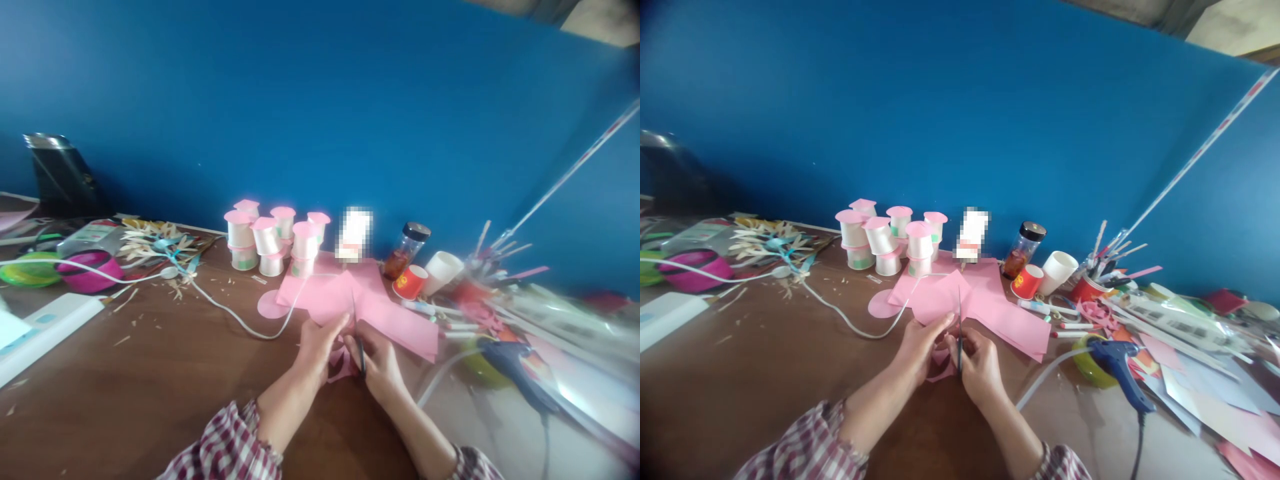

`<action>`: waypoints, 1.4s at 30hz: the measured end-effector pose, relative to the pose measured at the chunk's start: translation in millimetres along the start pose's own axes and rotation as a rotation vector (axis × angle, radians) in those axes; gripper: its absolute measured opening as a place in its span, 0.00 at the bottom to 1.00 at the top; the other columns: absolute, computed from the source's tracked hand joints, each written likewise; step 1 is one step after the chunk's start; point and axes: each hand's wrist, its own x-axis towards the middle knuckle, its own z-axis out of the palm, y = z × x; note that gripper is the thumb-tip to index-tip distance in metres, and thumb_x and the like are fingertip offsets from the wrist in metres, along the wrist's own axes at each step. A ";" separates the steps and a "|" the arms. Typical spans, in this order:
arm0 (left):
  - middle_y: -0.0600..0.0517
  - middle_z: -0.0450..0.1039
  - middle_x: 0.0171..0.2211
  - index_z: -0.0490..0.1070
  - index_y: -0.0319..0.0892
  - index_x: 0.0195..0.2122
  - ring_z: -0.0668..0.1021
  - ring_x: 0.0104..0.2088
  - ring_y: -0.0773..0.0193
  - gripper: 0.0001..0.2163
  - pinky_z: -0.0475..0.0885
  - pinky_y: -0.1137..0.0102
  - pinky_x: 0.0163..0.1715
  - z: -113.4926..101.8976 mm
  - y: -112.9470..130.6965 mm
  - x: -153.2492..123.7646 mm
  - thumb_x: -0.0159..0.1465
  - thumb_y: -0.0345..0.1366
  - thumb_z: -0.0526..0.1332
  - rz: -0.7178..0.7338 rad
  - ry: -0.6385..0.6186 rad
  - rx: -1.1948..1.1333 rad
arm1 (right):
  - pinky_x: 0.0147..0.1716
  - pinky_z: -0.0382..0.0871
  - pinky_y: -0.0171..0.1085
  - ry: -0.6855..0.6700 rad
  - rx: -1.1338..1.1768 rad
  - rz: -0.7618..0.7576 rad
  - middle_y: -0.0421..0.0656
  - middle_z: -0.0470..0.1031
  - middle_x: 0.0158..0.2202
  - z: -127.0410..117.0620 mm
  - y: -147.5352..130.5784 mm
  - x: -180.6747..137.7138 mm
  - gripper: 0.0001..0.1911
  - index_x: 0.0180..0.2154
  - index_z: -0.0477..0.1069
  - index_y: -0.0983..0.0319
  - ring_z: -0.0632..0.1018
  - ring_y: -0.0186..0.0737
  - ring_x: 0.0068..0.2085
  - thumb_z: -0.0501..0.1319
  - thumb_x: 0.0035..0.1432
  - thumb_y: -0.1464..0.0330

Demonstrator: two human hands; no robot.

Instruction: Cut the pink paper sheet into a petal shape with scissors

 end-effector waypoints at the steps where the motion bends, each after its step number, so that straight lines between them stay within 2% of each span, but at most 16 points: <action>1: 0.48 0.71 0.20 0.74 0.33 0.25 0.72 0.20 0.66 0.13 0.65 0.74 0.19 0.1 0.7 -0.1 0.43 0.38 0.70 0.000 0.003 0.003 | 0.22 0.62 0.31 -0.001 -0.001 -0.001 0.37 0.67 0.20 -0.1 -0.8 0.0 0.06 0.30 0.72 0.65 0.67 0.33 0.21 0.62 0.53 0.68; 6: 0.49 0.70 0.19 0.74 0.33 0.25 0.72 0.20 0.67 0.13 0.64 0.74 0.19 0.6 3.7 -0.9 0.42 0.38 0.70 0.007 0.025 0.023 | 0.21 0.60 0.30 -0.008 -0.019 0.001 0.35 0.64 0.17 -0.8 -3.9 -1.0 0.06 0.26 0.70 0.65 0.65 0.31 0.20 0.62 0.53 0.69; 13: 0.50 0.70 0.18 0.73 0.34 0.24 0.71 0.20 0.68 0.13 0.63 0.75 0.18 2.0 6.4 -2.6 0.42 0.37 0.70 0.017 0.040 0.029 | 0.18 0.59 0.30 -0.008 -0.029 0.023 0.36 0.64 0.17 -0.9 -3.6 -1.3 0.06 0.28 0.71 0.66 0.65 0.31 0.19 0.62 0.52 0.68; 24: 0.52 0.67 0.16 0.72 0.34 0.24 0.70 0.18 0.68 0.13 0.62 0.75 0.15 2.0 8.0 -2.5 0.41 0.37 0.70 0.030 0.069 0.043 | 0.18 0.59 0.31 -0.025 -0.079 0.026 0.36 0.63 0.16 -1.8 -4.8 -2.0 0.11 0.26 0.70 0.64 0.65 0.32 0.19 0.61 0.54 0.63; 30: 0.53 0.65 0.15 0.70 0.34 0.21 0.69 0.17 0.69 0.12 0.62 0.75 0.16 0.6 6.4 -2.4 0.42 0.36 0.70 0.004 0.045 0.053 | 0.18 0.60 0.31 -0.045 -0.007 0.053 0.36 0.65 0.15 -1.9 -5.2 -1.8 0.10 0.31 0.71 0.65 0.66 0.33 0.18 0.62 0.53 0.64; 42: 0.52 0.66 0.15 0.69 0.34 0.19 0.69 0.17 0.69 0.13 0.62 0.75 0.16 -1.6 3.3 0.0 0.41 0.37 0.70 0.001 0.025 0.058 | 0.17 0.59 0.30 -0.041 0.009 0.057 0.36 0.64 0.16 -3.1 -5.2 -1.3 0.12 0.31 0.72 0.65 0.65 0.32 0.18 0.63 0.52 0.61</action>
